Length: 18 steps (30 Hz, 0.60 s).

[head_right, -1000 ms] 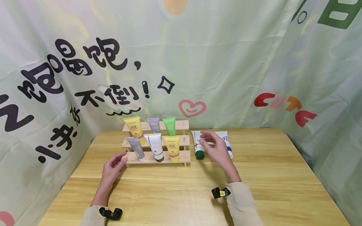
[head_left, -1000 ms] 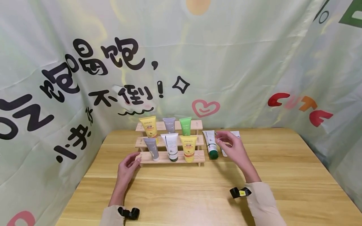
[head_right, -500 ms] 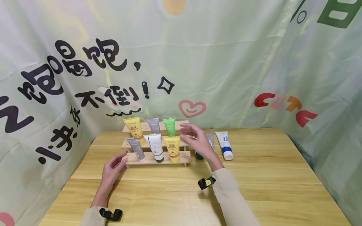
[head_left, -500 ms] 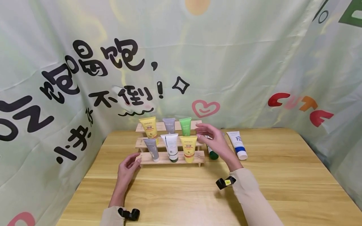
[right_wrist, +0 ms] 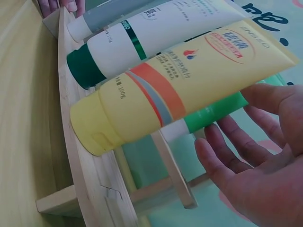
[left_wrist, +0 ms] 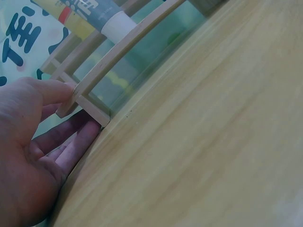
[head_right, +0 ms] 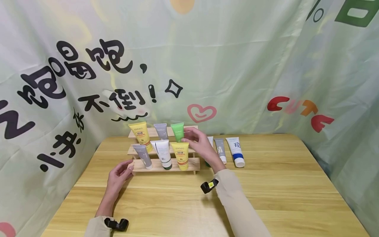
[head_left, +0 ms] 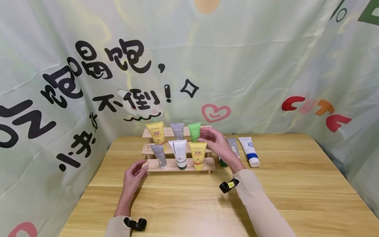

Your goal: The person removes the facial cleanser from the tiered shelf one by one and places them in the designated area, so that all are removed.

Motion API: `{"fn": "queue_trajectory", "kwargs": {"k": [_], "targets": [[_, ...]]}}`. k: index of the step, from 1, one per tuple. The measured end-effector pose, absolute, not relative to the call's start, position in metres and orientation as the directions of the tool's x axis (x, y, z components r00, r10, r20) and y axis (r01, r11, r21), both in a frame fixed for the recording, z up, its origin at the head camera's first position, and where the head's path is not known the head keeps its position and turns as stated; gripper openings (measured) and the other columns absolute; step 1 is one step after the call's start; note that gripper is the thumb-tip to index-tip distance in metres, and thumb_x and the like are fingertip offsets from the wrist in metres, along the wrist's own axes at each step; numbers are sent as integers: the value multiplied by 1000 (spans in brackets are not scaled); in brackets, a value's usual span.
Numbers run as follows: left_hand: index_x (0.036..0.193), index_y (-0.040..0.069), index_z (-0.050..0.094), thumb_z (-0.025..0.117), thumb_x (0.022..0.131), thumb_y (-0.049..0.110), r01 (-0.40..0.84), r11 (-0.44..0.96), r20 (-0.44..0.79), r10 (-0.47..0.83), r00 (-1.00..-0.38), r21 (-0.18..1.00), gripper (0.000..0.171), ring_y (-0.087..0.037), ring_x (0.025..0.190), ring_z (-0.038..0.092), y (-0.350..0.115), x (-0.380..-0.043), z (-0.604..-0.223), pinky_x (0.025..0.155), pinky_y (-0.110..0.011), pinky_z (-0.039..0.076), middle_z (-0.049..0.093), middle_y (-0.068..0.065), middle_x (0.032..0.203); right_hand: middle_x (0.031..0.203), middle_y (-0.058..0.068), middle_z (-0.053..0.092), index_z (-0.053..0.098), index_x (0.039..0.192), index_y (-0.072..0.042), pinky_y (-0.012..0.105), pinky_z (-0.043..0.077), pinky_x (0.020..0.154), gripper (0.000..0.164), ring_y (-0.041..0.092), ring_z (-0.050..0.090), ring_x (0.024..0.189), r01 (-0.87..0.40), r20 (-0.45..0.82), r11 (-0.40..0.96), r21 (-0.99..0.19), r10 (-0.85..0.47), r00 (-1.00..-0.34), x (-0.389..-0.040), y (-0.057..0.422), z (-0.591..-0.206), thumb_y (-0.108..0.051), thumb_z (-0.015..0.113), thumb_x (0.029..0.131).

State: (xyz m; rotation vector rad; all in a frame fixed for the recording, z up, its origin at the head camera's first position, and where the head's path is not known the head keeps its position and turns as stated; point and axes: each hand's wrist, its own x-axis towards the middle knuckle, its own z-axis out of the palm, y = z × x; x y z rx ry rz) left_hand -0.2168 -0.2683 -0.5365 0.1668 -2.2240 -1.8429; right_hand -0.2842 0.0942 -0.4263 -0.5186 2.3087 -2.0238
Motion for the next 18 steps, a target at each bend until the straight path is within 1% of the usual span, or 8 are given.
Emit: {"fn": "queue_trajectory", "kwargs": {"k": [5,9,13,16,18], "targets": [[128,2,68,75,96,16,68,200,116,-242,-963,977,36,-4,100,64,-270,-217,-537,83,-15,54,63,-17,132,123,14,68,63,132,-7,43,51,101,38,29,63,115,-232,192,131,-964,-260,-946,-288,88,-428,-13,74,96],[128,1,68,75,96,14,72,196,120,-244,-962,978,36,-4,99,64,-270,-217,-538,82,-15,54,63,-19,132,119,14,68,65,128,-5,46,49,101,34,30,63,111,-233,189,157,-960,-255,-948,-289,86,-426,-12,74,96],[128,2,68,75,96,15,61,195,109,-245,-963,979,36,-4,102,63,-270,-216,-538,84,-14,53,63,-17,133,120,16,68,64,129,-4,46,49,102,34,31,63,112,-215,170,179,-960,-238,-956,-290,84,-425,-12,72,97],[129,3,68,76,96,16,55,191,101,-243,-965,980,36,-5,103,63,-270,-216,-536,83,-15,54,63,-15,134,121,14,68,63,130,-5,45,50,101,35,30,63,113,-208,167,192,-959,-213,-963,-289,86,-423,-14,72,98],[129,2,68,75,96,16,54,187,99,-242,-965,981,37,-5,102,63,-270,-216,-536,83,-15,54,62,-17,134,121,14,69,62,131,-5,45,50,99,36,30,63,113,-215,176,193,-957,-203,-963,-289,87,-421,-15,72,98]]}}
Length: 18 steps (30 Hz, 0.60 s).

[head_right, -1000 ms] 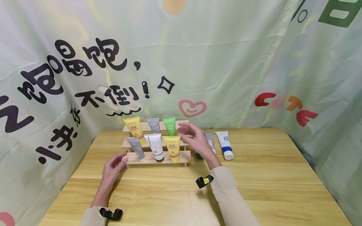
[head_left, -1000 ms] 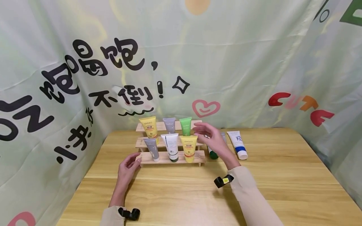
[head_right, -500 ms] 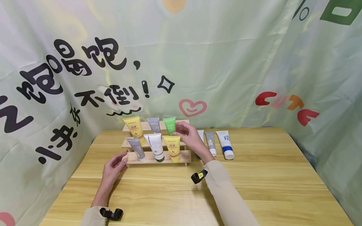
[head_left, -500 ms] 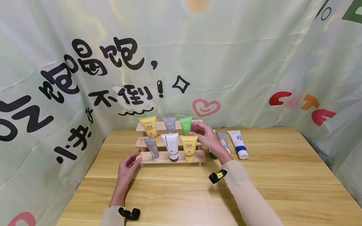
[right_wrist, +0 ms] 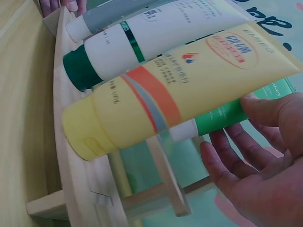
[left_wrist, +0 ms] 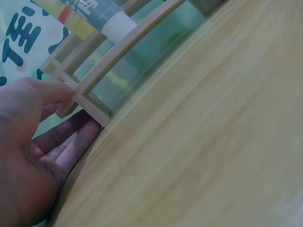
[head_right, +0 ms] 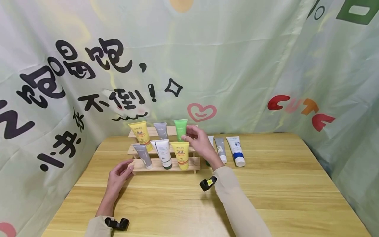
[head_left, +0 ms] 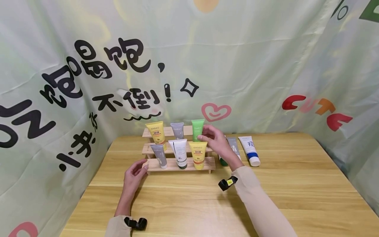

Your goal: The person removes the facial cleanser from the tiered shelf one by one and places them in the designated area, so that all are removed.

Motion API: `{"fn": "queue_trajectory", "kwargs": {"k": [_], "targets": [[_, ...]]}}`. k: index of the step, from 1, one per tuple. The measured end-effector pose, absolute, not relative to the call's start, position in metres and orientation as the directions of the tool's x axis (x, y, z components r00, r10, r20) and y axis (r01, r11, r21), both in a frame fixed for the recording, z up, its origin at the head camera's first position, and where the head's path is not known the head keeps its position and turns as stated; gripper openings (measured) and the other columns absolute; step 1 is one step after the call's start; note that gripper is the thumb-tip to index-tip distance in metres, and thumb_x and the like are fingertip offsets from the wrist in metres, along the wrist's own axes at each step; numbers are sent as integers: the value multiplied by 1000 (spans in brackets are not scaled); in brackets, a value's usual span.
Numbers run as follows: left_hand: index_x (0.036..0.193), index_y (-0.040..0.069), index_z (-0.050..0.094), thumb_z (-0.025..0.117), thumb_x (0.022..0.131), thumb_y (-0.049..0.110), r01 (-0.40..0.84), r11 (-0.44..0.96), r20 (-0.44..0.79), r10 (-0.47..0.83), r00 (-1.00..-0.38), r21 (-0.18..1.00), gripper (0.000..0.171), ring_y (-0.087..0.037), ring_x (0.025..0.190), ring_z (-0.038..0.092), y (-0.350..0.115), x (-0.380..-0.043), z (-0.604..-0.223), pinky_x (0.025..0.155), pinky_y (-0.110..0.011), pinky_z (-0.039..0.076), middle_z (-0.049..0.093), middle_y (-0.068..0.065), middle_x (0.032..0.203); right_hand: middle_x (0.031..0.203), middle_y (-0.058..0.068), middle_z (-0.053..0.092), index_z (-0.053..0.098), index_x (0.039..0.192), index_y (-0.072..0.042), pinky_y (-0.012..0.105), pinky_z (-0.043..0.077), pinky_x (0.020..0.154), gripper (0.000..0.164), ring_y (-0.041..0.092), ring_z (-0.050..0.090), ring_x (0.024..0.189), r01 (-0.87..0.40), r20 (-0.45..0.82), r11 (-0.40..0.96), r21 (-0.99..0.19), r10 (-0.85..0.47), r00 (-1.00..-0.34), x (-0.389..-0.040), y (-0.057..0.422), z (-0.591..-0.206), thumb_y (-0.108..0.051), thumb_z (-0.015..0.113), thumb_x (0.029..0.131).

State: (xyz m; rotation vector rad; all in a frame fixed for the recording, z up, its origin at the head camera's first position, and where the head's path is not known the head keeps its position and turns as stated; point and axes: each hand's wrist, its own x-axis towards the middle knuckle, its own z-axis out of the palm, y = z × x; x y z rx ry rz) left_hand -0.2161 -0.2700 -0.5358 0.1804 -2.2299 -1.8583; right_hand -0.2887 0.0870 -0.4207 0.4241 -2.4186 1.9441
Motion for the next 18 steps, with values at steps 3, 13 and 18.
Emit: {"fn": "queue_trajectory", "kwargs": {"k": [3,13,18], "targets": [[130,1,67,75,96,14,61,177,103,-240,-965,982,37,-4,100,64,-269,-216,-535,82,-15,55,62,-20,134,121,15,68,60,132,-4,43,50,99,37,30,62,112,-239,200,182,-954,-208,-957,-285,92,-418,-16,71,99],[128,-2,67,74,96,12,82,159,119,-237,-964,984,36,-5,95,66,-268,-216,-537,79,-20,58,63,-20,128,128,20,63,52,139,-4,45,53,99,38,32,60,117,-280,245,144,-949,-221,-944,-275,107,-415,-18,62,105],[127,-1,67,75,96,13,90,158,126,-237,-963,983,35,-6,93,66,-269,-216,-538,78,-21,59,63,-18,126,128,21,61,48,143,-8,50,54,98,41,34,60,114,-289,255,131,-948,-227,-940,-267,119,-410,-24,58,107]]}}
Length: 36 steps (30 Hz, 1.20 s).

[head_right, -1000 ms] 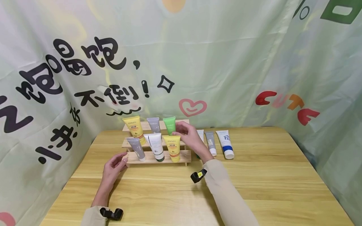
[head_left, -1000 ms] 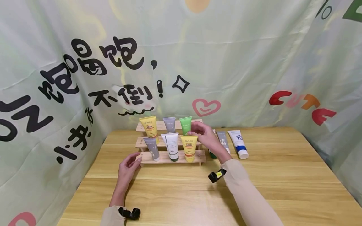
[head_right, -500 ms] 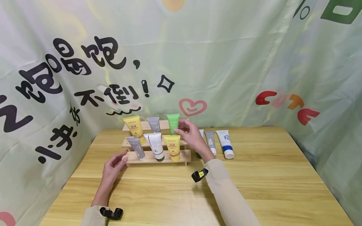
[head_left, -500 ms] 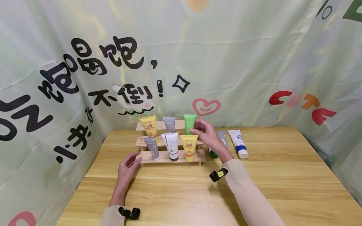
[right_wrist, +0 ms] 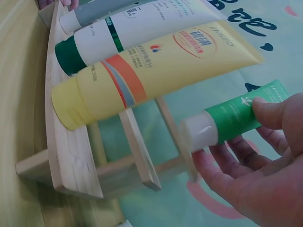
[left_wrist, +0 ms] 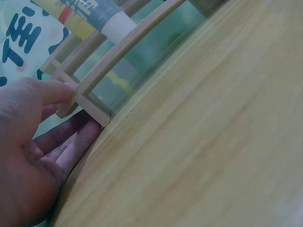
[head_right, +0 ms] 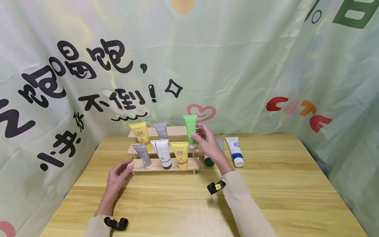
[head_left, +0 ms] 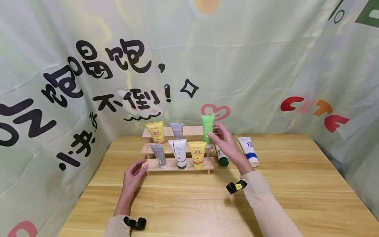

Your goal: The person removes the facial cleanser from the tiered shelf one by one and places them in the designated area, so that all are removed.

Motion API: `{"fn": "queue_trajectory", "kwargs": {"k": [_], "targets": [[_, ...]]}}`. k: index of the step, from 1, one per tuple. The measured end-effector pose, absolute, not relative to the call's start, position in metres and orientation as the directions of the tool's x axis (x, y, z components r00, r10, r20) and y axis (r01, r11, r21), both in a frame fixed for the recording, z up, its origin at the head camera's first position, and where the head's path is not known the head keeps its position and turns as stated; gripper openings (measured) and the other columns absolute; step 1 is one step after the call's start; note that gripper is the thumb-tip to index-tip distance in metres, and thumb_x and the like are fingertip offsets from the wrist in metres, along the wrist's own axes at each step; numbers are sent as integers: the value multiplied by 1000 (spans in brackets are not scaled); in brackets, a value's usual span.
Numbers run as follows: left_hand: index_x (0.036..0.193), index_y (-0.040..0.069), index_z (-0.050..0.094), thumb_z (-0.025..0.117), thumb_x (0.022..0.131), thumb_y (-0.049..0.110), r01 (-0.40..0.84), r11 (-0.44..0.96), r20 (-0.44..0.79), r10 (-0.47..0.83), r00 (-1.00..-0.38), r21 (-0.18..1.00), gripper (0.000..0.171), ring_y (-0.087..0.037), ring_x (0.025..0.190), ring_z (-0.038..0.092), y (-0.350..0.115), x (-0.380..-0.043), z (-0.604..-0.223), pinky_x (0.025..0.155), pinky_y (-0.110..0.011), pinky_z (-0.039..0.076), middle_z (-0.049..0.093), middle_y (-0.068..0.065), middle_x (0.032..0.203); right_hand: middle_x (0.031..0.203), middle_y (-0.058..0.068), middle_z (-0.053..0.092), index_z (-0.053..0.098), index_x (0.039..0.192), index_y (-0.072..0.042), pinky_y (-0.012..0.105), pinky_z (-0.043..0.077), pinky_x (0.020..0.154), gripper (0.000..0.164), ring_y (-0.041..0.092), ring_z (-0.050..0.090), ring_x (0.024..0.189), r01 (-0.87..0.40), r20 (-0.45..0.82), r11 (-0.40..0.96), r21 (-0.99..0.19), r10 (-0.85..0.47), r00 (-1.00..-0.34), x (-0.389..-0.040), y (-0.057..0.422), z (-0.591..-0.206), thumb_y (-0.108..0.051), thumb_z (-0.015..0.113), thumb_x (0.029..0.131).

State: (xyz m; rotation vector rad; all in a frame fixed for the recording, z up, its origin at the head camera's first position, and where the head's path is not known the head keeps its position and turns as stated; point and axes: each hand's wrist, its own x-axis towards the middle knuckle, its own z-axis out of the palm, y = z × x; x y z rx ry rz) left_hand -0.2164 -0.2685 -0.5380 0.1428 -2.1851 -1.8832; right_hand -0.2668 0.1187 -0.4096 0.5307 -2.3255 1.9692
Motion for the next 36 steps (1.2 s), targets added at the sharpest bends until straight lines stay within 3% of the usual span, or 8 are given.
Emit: {"fn": "queue_trajectory", "kwargs": {"k": [10,17,19,24,27,31,36], "targets": [[128,0,67,75,96,16,74,193,121,-241,-963,978,36,-7,98,63,-269,-217,-537,80,-16,56,62,-20,130,128,21,56,42,147,-11,39,54,78,43,33,58,107,-263,228,156,-952,-209,-951,-255,139,-410,-32,50,110],[129,2,68,75,96,15,55,170,95,-239,-966,984,35,-8,97,65,-271,-216,-537,80,-20,58,62,-17,130,128,26,53,41,146,-7,48,60,79,43,44,58,105,-202,184,79,-976,-187,-965,-247,146,-418,-31,46,111],[129,2,67,74,96,14,56,170,96,-239,-966,984,35,-8,97,65,-272,-216,-537,80,-20,58,62,-17,130,126,27,55,41,146,-8,49,60,78,43,41,59,102,-192,174,87,-978,-177,-969,-245,148,-420,-33,45,111],[128,3,68,74,96,14,59,189,106,-246,-964,980,35,-7,97,64,-272,-216,-536,79,-18,57,63,-16,131,116,27,57,43,145,-7,36,58,70,44,31,61,91,-177,161,116,-977,-138,-977,-239,158,-424,-35,45,111],[129,3,68,74,96,14,58,188,103,-242,-965,980,35,-8,98,64,-271,-216,-535,79,-18,57,63,-16,130,114,26,55,43,144,-4,30,56,66,42,31,59,91,-165,154,103,-981,-112,-982,-235,165,-426,-31,44,112],[129,3,68,74,97,15,53,193,100,-240,-966,980,35,-8,100,63,-270,-216,-536,81,-18,56,62,-15,130,123,25,53,41,146,-2,31,56,72,41,30,58,98,-155,146,112,-981,-88,-985,-229,175,-428,-19,46,110],[129,3,68,74,97,15,50,199,99,-244,-965,979,35,-8,101,63,-270,-216,-537,81,-17,56,62,-16,131,135,25,51,38,153,-5,37,53,89,50,33,54,116,-151,141,181,-972,-66,-988,-224,186,-430,-13,52,106]]}}
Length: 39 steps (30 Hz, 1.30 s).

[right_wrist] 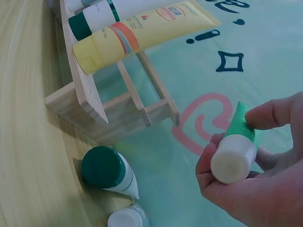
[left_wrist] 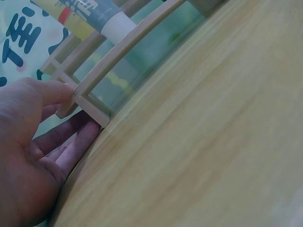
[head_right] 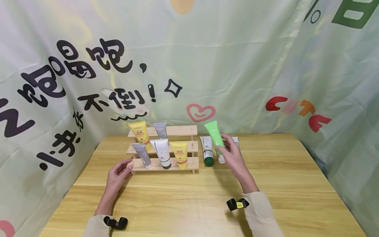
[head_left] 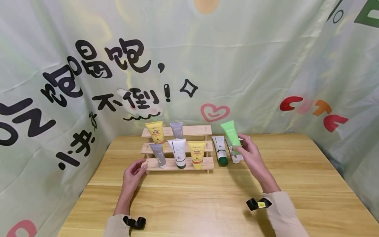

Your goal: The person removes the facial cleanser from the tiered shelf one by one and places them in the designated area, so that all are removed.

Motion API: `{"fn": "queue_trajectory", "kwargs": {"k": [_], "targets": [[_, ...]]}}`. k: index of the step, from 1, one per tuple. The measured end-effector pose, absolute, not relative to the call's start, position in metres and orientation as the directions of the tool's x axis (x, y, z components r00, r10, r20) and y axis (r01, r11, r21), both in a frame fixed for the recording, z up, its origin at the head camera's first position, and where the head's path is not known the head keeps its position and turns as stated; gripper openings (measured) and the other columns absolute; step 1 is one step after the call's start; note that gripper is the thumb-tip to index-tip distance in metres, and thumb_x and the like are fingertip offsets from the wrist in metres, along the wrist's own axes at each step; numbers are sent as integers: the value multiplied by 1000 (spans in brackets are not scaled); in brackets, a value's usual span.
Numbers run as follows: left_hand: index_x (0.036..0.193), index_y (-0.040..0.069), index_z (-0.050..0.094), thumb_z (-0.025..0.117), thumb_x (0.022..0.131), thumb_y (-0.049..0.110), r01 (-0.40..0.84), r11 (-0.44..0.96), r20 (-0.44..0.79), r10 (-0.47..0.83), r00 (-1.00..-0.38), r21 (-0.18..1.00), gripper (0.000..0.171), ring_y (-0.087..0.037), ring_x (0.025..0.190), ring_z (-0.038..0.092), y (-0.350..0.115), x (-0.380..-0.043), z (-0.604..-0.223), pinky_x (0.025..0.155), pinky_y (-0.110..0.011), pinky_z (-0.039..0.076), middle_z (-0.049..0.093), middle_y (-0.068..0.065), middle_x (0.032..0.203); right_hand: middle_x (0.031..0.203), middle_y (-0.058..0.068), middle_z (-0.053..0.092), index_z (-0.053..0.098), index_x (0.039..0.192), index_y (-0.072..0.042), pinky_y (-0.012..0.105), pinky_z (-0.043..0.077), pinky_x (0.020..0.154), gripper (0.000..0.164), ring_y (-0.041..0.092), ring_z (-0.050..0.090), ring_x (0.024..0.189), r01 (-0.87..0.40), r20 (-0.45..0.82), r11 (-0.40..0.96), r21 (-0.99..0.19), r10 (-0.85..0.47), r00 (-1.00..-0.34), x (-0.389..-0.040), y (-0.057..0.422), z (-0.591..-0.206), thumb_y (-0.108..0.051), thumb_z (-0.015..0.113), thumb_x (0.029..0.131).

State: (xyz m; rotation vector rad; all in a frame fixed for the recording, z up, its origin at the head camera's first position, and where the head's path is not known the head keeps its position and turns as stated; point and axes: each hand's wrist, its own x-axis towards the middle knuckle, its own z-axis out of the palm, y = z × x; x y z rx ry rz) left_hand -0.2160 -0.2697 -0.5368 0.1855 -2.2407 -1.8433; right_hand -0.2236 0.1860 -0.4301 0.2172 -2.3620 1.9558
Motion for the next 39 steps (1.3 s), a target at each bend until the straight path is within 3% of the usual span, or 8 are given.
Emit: {"fn": "queue_trajectory", "kwargs": {"k": [3,6,12,16,22,29,36,39], "targets": [[129,2,67,74,97,14,52,199,101,-245,-964,979,35,-8,100,63,-270,-216,-538,80,-17,56,62,-17,131,141,25,50,37,156,-7,32,50,94,54,33,52,122,-143,134,200,-969,-58,-989,-222,192,-431,-17,55,107],[129,2,67,74,97,13,57,186,101,-240,-966,981,35,-8,97,64,-269,-216,-538,79,-18,56,62,-18,129,145,23,51,38,157,-9,24,50,90,55,25,55,120,-147,140,206,-967,-45,-989,-220,199,-433,-21,58,106],[129,1,68,74,96,14,64,193,110,-235,-966,979,35,-7,98,63,-268,-217,-539,79,-17,56,62,-19,129,143,24,52,38,157,-7,29,54,81,58,8,60,109,-156,159,205,-966,-1,-987,-219,212,-438,-26,59,106],[128,2,68,74,96,14,61,193,107,-241,-965,979,34,-8,97,63,-269,-217,-539,78,-18,56,63,-18,128,141,24,50,33,158,-8,32,56,81,59,6,63,105,-126,134,195,-973,27,-991,-220,218,-438,-28,56,108],[128,3,68,74,97,16,44,208,96,-247,-964,977,35,-9,100,62,-270,-216,-538,80,-16,55,63,-15,128,144,22,45,28,161,-8,27,52,80,56,9,57,110,-64,79,196,-979,71,-994,-222,227,-437,-23,48,110],[128,4,68,75,96,16,50,216,105,-254,-961,975,35,-8,104,61,-271,-218,-538,83,-13,53,63,-15,131,145,19,50,36,159,-7,15,46,87,56,4,50,114,-62,91,219,-974,128,-988,-225,237,-441,-18,56,107],[128,1,68,74,96,15,77,226,133,-245,-960,971,35,-6,103,61,-270,-218,-539,83,-13,53,63,-18,130,113,-16,65,48,150,-1,11,49,82,54,-4,59,105,-77,110,150,-986,225,-968,-224,253,-446,-16,66,102],[128,2,68,75,96,15,73,216,126,-244,-962,974,35,-7,104,61,-270,-218,-538,83,-14,53,63,-17,130,104,-21,67,54,145,0,10,51,77,50,-6,62,99,-81,122,148,-986,294,-948,-224,260,-448,-14,70,99]]}}
